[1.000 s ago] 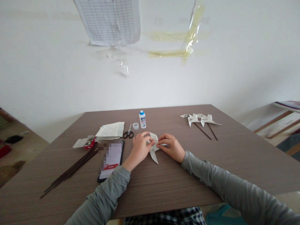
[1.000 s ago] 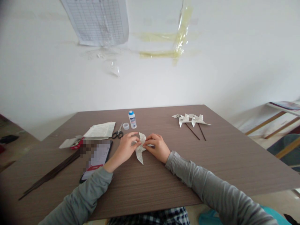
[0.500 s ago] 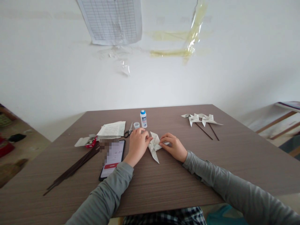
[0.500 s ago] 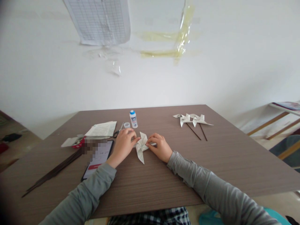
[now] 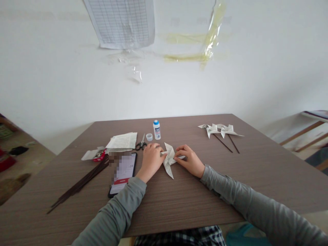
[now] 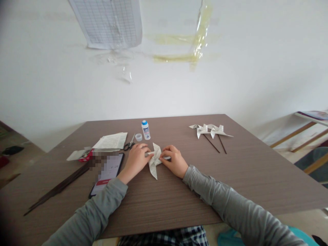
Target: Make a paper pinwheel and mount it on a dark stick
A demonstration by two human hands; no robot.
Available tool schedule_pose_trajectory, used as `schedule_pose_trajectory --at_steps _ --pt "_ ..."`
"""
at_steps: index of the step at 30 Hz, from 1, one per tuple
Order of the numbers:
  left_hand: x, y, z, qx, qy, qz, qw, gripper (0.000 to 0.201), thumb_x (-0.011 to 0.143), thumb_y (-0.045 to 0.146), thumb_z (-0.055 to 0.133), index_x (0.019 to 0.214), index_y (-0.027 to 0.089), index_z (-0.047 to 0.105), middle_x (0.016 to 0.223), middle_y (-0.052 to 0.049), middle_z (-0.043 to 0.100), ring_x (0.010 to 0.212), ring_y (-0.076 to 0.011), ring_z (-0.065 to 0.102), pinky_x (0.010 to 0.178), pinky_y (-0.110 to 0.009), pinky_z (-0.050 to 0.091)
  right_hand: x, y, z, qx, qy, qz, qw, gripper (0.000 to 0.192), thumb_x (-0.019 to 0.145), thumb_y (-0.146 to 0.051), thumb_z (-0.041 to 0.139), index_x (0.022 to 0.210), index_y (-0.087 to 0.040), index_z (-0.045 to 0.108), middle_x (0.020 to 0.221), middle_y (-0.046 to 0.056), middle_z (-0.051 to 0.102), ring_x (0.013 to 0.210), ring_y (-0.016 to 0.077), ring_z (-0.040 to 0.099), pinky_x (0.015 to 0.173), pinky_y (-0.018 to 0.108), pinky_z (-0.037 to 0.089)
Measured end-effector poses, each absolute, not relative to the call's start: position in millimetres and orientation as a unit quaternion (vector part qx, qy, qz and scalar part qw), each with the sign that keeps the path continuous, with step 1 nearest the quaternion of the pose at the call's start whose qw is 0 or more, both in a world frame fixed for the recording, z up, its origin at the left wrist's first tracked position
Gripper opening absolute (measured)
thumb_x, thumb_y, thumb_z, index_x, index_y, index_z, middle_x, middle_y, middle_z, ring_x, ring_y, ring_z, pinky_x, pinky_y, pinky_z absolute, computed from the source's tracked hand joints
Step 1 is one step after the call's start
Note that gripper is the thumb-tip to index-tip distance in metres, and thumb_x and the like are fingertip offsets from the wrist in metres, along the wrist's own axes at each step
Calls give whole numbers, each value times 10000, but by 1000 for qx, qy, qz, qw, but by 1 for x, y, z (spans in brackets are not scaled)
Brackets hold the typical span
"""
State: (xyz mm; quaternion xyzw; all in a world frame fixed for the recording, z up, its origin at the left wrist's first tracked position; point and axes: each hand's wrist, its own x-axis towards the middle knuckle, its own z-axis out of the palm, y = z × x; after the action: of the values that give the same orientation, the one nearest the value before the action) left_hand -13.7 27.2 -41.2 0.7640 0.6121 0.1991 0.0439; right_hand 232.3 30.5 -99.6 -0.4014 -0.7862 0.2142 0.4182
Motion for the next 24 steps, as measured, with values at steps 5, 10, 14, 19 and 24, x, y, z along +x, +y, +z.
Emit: schedule_pose_trajectory --at_steps 5,10,14,19,24 --pt "-17 33 -48 765 571 283 97 103 1025 140 915 1043 236 880 1238 -109 921 1279 -348 849 1193 -498 645 233 33 -99 -401 -777 223 430 37 1040 -296 945 1004 -288 939 1356 128 871 1313 351 848 1237 574 689" --pt "-16 36 -54 759 546 332 121 110 1031 150 882 1028 243 822 1167 -88 905 1198 -323 852 1145 -483 655 234 34 -95 -407 -759 240 449 52 1047 -339 959 1014 -299 953 1410 145 884 1354 378 865 1228 587 708" --pt "-14 36 -52 746 528 376 152 127 1019 146 866 1018 252 796 1167 -72 907 1211 -307 847 1164 -477 648 234 34 -91 -413 -756 242 446 50 1044 -352 973 1031 -304 968 1450 142 892 1393 389 861 1254 592 694" --pt "-12 34 -47 737 520 394 179 103 1030 170 859 1027 250 794 1179 -76 911 1212 -306 858 1173 -476 655 234 31 -88 -405 -768 230 438 39 1075 -315 944 1042 -318 965 1270 106 945 1271 372 893 1211 574 695" --pt "-13 35 -48 739 523 384 185 88 1026 205 888 1039 248 813 1182 -75 923 1213 -305 871 1178 -471 659 235 33 -87 -404 -782 199 431 73 1070 -310 946 998 -318 949 1126 84 941 1121 345 891 1180 582 670"
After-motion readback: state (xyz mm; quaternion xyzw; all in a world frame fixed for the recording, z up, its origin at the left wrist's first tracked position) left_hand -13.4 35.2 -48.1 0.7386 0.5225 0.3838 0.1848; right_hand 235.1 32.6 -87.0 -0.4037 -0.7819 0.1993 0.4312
